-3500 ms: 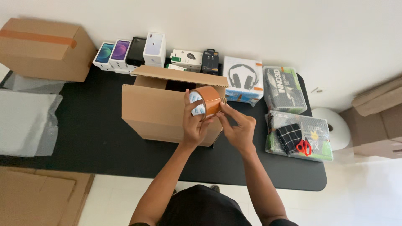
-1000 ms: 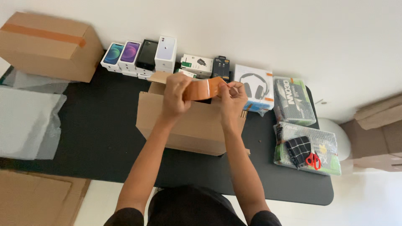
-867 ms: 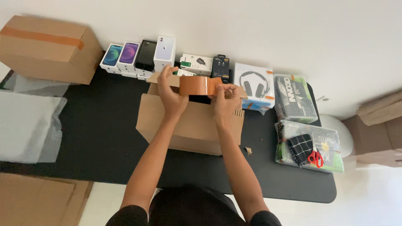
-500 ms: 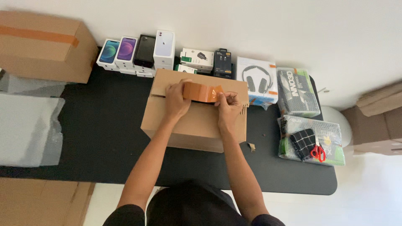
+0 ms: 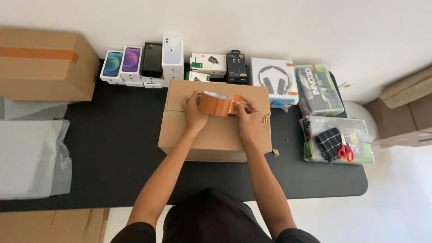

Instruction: The person tapes a cardboard box shut using brown tape and scissors, then unfolds a second cardboard box and tapes it shut as well.

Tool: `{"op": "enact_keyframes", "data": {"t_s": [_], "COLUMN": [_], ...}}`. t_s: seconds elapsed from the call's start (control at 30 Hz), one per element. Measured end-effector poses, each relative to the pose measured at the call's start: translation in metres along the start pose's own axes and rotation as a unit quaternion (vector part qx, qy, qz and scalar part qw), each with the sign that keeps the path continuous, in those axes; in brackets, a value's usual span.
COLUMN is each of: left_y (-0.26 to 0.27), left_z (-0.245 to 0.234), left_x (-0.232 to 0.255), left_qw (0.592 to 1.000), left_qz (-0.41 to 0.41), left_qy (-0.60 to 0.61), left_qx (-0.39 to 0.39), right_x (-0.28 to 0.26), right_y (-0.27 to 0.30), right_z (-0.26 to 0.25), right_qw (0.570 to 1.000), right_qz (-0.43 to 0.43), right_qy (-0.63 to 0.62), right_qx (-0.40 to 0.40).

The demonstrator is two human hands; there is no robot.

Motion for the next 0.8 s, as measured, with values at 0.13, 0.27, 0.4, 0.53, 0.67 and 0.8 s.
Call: {"op": "enact_keyframes", "data": {"t_s": [0.13,0.27,0.4,0.53,0.67,0.8], "left_y": [-0.005,0.0,0.007,0.004,0.011,0.018], "left_z": [0.016,0.003,-0.021,-0.01,-0.002,0.021], "left_x": [-0.03,-0.013,0.032,0.055,0.087,0.06], "left_qw": [0.999,1.0,0.993,0.979,0.998,0.997], "left_qz": [0.016,0.028,0.048,0.109,0.066,0.045], "left_qy": [-0.011,-0.005,-0.103,-0.169,-0.017,-0.024], "left_qx": [-0.027,-0.002,0.02,0.016,0.013,0.05], "right_x": [-0.01,-0.029,0.009,0.015,-0.001,-0.006], "right_y": [0.004,0.004,-0.042,-0.045,-0.031,-0.029], "right_z": [0.001,-0.02,-0.088,-0.091,-0.09,-0.098], "right_qw": [1.0,0.992,0.986,0.989,0.979,0.974], "right_qz": [-0.005,-0.07,-0.047,0.032,0.072,0.1], "right_qy": [0.025,0.084,0.09,0.033,-0.018,-0.056], "right_qx": [0.005,0.065,0.135,0.14,0.187,0.197]}}
Point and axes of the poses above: each hand's wrist, its own y-axis away from the middle knuckle, its own z-axis out of the palm, x = y × z, the point moved 5 cm from there along -y, towards the middle knuckle, and after that the axes turned 7 degrees about x, right-handed, at the moved point
